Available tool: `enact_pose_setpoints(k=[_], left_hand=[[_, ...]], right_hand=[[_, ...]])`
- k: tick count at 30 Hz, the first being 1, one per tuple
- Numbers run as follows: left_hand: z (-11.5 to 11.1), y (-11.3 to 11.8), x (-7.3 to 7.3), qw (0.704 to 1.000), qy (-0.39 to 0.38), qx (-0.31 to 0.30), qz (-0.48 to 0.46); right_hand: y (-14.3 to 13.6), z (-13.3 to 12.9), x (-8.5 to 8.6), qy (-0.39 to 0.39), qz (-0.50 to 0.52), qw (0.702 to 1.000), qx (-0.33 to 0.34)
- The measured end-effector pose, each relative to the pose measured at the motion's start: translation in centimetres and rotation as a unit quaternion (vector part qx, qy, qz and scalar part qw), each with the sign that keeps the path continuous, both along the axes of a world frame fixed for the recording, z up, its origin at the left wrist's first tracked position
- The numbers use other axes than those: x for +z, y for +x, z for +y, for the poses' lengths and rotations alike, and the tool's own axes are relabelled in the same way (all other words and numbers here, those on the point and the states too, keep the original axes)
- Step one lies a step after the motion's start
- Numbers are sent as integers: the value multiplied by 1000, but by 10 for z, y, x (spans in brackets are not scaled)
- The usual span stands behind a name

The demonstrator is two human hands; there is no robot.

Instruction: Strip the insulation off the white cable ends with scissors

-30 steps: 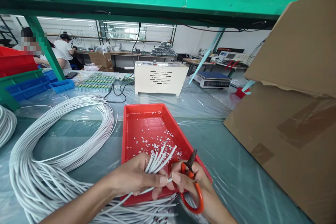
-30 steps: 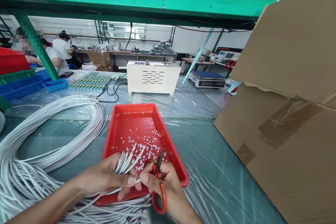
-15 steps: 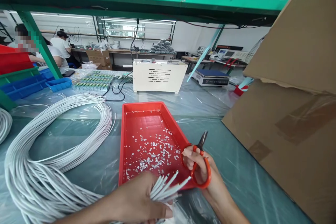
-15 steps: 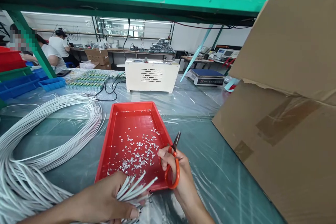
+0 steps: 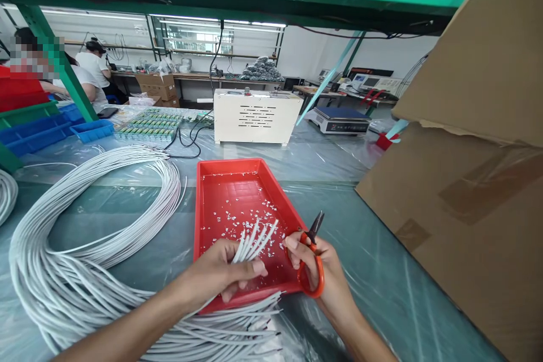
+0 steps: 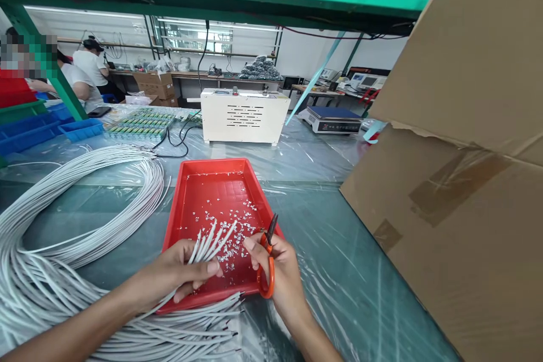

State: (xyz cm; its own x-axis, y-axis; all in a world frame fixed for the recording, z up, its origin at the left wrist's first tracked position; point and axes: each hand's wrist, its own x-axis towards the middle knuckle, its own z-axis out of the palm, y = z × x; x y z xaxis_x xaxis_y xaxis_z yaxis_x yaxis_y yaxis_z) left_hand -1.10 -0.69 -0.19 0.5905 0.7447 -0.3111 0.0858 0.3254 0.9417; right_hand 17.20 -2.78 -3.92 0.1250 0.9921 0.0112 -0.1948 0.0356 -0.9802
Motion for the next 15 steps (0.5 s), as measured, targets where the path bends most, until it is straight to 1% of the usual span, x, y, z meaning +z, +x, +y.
enact_pose_setpoints(k=[2,3,4,5,6,8,9,11,13,15], left_hand=[[6,-1,-3,998,-31,46,-40],[8,-2,-4,995,-42,67,-54],[10,-3,-4,993,-49,87,-64],[12,-3,-3,990,-55,106,-74],[14,-4,-1,987,-62,124,-83],[18,-7,4,980,-70,158,-99],[19,-8,7,977,-67,173,-107],[21,-10,12,974,-49,189,-118],[20,-11,15,975,-25,189,-119],[19,-10,14,976,-5,181,-117]], right_hand=[[-2,-2,2,24,-58,998,14],[-4,-4,4,49,-112,992,22],[-6,-5,5,85,-178,980,34],[-8,-6,6,128,-249,959,53],[-9,-6,7,169,-314,931,81],[-11,-8,8,230,-396,877,149],[-11,-8,7,246,-416,856,181],[-10,-9,5,259,-438,833,218],[-8,-10,4,254,-449,825,232],[-7,-11,5,240,-455,820,249]])
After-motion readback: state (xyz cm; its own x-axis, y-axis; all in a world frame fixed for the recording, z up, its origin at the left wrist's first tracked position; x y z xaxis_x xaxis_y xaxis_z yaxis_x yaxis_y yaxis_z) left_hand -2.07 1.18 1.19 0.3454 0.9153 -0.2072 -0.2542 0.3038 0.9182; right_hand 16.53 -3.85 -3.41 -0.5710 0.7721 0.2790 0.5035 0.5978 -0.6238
